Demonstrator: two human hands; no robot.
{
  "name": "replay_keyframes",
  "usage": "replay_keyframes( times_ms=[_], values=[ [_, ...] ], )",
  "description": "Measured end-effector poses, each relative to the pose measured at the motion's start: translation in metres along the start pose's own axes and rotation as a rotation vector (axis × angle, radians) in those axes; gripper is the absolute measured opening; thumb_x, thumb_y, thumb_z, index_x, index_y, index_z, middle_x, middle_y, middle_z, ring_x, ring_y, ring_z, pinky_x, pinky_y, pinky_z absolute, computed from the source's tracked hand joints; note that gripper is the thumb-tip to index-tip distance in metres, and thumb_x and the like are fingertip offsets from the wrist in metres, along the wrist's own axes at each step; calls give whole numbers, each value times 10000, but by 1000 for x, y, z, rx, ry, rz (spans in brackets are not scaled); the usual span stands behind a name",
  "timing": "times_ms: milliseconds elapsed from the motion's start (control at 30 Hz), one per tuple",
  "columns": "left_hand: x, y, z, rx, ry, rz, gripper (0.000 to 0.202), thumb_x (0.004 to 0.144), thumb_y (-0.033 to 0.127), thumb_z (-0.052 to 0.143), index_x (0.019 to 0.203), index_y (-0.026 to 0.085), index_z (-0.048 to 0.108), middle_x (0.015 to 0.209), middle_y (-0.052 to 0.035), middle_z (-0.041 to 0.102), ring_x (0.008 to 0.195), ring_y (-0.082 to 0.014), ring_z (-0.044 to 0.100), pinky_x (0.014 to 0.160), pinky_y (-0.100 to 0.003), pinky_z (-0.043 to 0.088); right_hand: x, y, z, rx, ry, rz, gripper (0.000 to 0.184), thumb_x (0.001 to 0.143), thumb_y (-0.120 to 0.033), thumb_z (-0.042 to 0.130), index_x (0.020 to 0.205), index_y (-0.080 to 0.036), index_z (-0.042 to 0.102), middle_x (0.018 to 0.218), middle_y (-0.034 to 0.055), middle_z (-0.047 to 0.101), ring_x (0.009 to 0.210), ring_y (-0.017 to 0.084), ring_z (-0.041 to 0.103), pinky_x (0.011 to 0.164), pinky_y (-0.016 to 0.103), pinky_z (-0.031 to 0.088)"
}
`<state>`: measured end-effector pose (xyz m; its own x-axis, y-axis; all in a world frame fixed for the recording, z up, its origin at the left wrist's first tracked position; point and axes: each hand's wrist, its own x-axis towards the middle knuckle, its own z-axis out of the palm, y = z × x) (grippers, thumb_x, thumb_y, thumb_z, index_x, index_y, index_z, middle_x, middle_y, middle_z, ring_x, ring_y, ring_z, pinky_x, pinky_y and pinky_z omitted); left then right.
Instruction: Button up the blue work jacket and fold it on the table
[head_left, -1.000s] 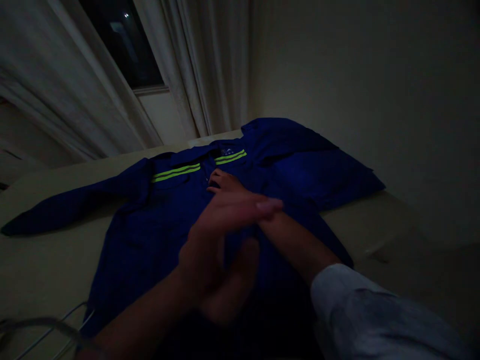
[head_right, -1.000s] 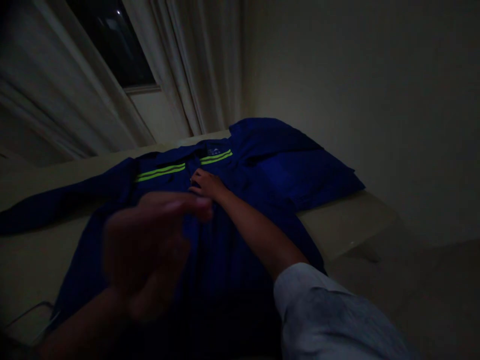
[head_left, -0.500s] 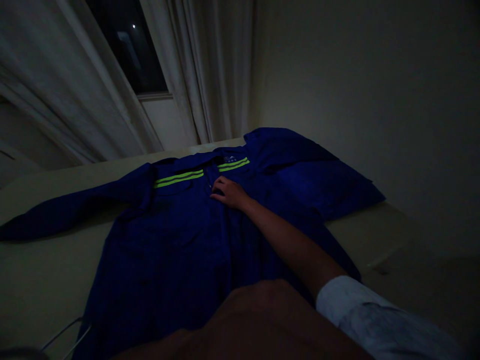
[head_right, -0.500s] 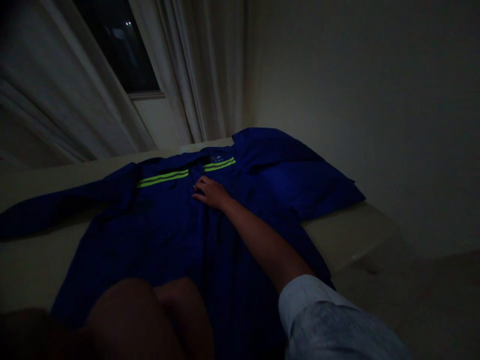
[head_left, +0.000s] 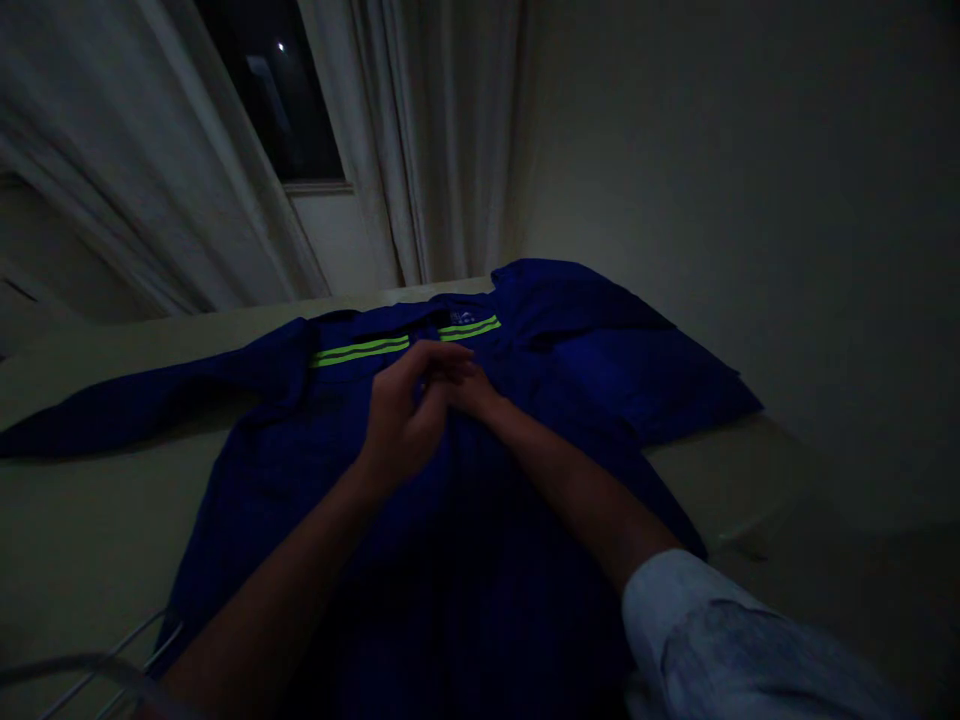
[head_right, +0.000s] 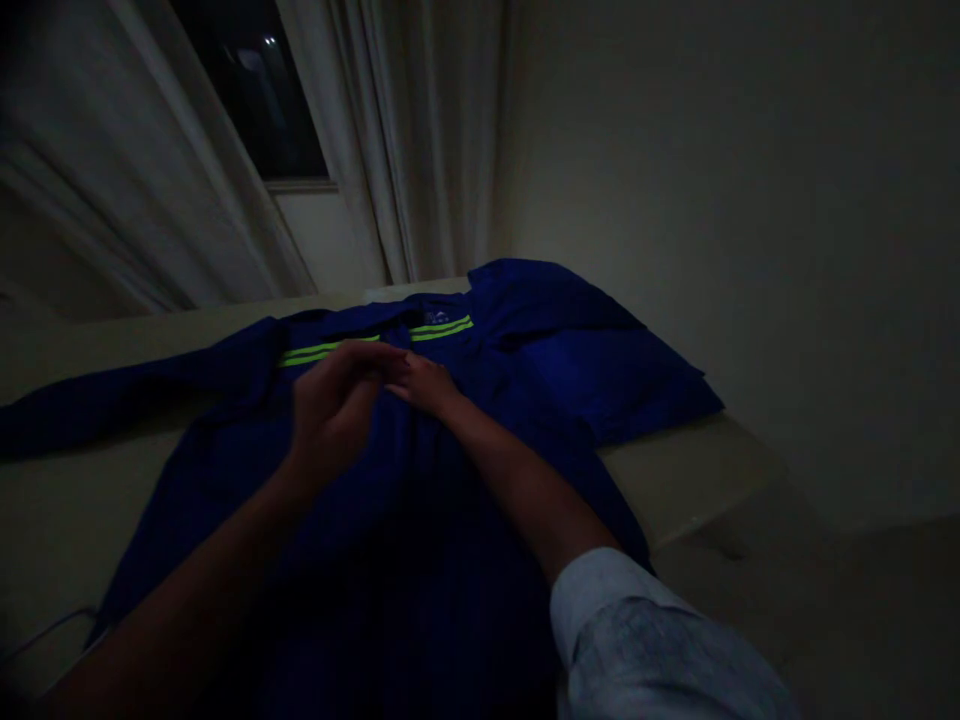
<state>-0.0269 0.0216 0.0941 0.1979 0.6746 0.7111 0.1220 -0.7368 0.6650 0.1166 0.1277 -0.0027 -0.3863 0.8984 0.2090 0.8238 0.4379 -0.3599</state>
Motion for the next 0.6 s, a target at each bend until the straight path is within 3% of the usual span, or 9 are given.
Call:
replay_keyframes(
  times_ms=[133,233,367,500,600],
  values=[
    [-11,-96,-8,635,-83,-290,414,855,47,477,1189,150,698,1225,-133,746,1167,-275,684,1049,-442,520,-1,-9,-5,-184,-2,-25,283,1098,-359,464,1208,-231,691,1382,74,618,1124,208,668,890,303,545],
    [-32,-131,-15,833,-307,-345,576,893,66,442,1445,158,576,1506,-139,610,1366,-273,586,1167,-458,437,0,-8,-3,-204,13,-76,269,1107,-353,455,1225,-230,663,1401,65,594,1123,188,664,853,279,554],
    [-41,-138,-17,871,-492,-340,610,970,121,360,1571,157,457,1594,-123,524,1478,-243,486,1236,-460,356,2,-2,0,-183,34,-147,239,1105,-316,474,1196,-189,655,1366,98,586,1153,191,639,878,284,551],
    [-35,-137,-17,872,-534,-384,576,1000,178,334,1546,225,511,1611,-57,511,1518,-227,431,1257,-469,318,-1,-5,-8,-170,5,-252,160,1075,-239,538,1120,-152,665,1282,113,604,1124,189,627,947,301,531],
    [-32,-135,-18,849,-557,-403,565,1014,246,335,1550,250,514,1635,-37,477,1530,-235,412,1261,-491,308,-20,-19,-22,-180,-79,-323,121,1049,-216,583,1089,-144,671,1249,116,610,1072,189,634,919,302,537]
  ],
)
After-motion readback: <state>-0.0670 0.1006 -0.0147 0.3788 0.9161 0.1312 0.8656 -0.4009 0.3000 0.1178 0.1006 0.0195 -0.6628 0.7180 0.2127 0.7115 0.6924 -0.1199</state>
